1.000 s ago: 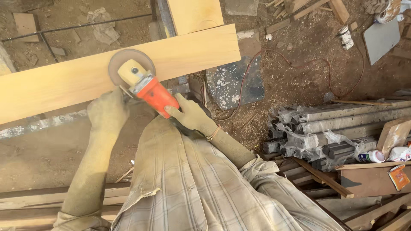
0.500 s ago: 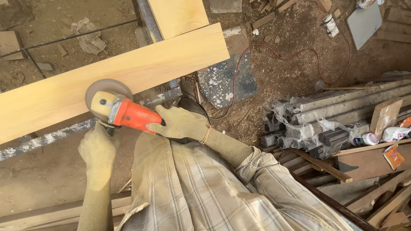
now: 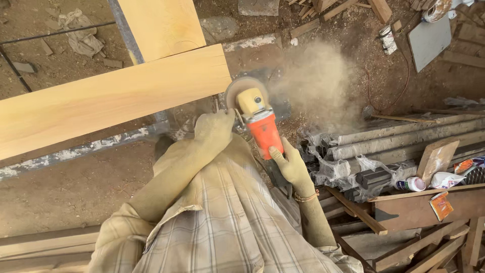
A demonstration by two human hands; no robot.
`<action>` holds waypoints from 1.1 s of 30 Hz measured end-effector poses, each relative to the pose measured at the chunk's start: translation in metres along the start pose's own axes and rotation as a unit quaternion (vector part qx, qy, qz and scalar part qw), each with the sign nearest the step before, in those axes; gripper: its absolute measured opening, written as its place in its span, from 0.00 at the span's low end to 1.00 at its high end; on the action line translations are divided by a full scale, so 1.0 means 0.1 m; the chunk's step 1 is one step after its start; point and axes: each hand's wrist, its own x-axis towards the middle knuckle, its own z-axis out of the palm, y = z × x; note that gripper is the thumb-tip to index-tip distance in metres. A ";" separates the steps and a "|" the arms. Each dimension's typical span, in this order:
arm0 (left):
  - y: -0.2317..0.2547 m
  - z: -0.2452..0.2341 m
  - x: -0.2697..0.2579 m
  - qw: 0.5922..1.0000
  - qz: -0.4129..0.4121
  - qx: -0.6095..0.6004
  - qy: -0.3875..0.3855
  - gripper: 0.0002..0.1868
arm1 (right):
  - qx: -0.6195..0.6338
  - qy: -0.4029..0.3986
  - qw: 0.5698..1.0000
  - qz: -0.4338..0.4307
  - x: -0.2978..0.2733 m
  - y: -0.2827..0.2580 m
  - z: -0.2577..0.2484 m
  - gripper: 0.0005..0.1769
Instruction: The person uses an angle grinder with a sanding disc to smooth the surfaces and edges of a wooden frame. They move the tool along the frame's length and corners, generating sawdust, and briefly reposition the frame to access different areas.
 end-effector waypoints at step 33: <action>-0.39 0.08 0.91 0.854 -0.451 -0.001 0.258 0.51 | 0.259 0.069 0.938 -0.220 3.30 -1.28 -2.49 0.26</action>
